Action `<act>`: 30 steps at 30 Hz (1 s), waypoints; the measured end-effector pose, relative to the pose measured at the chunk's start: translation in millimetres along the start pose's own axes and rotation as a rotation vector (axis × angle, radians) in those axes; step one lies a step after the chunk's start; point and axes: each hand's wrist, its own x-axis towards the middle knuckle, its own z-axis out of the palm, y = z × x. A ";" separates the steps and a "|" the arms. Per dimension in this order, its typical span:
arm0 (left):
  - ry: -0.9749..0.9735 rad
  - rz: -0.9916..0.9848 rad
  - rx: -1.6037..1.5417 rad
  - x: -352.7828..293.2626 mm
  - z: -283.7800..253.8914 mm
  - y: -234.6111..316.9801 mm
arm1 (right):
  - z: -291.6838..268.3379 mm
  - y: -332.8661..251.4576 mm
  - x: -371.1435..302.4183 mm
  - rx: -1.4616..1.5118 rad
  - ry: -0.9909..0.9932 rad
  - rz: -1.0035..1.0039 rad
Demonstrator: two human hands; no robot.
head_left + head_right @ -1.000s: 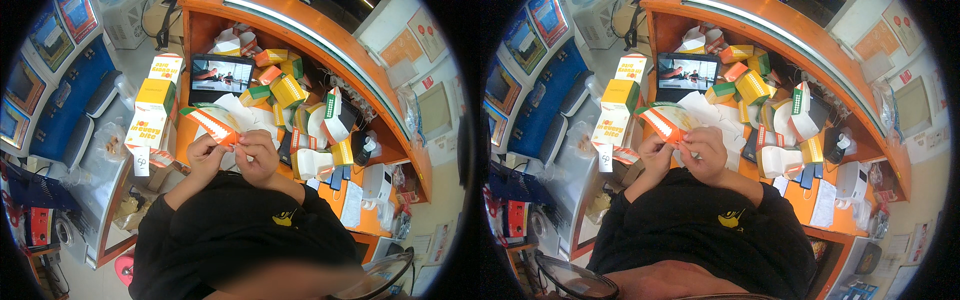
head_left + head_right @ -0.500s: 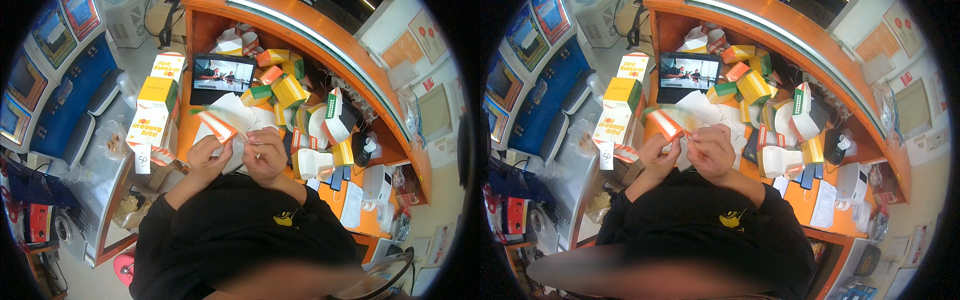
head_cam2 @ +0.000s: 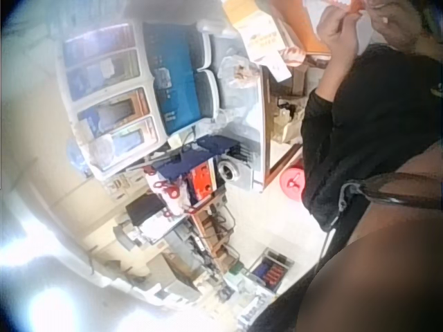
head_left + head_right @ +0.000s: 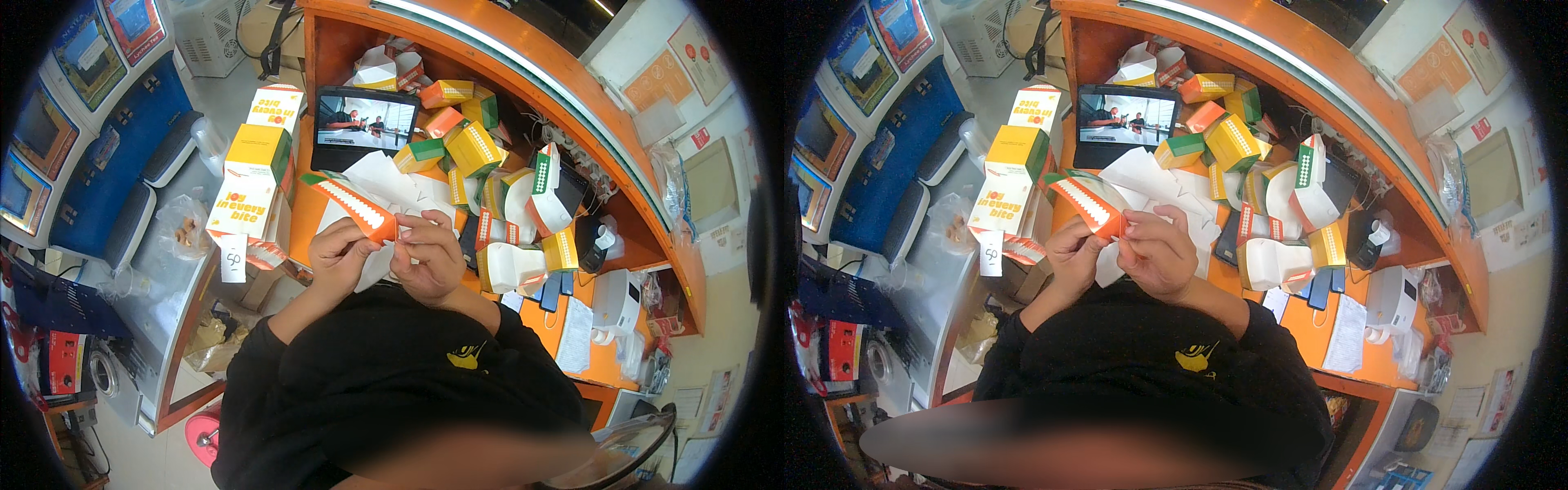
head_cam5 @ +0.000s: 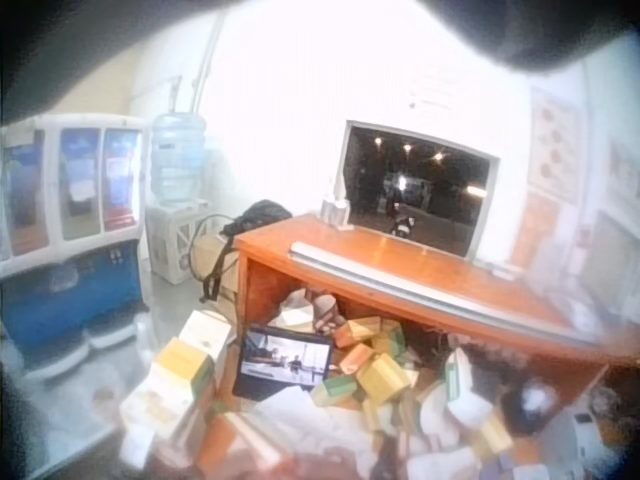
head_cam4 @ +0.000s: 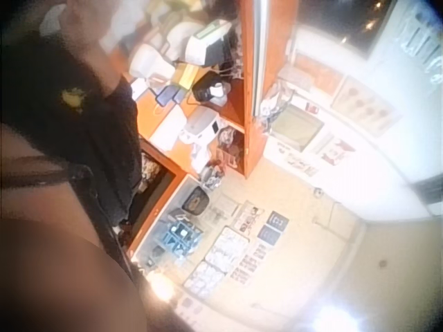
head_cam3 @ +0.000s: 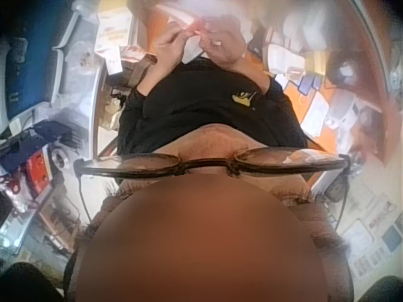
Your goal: The person folds flat cardboard pieces into small rectangular boxes, aligning edges and tucking flaps to form the structure. The person then places each completed box into a stack on the left side of the counter.
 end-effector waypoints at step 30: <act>0.214 0.218 0.563 18.0 -2.6 4.4 | -23.4 33.6 5.2 0.282 -0.202 0.813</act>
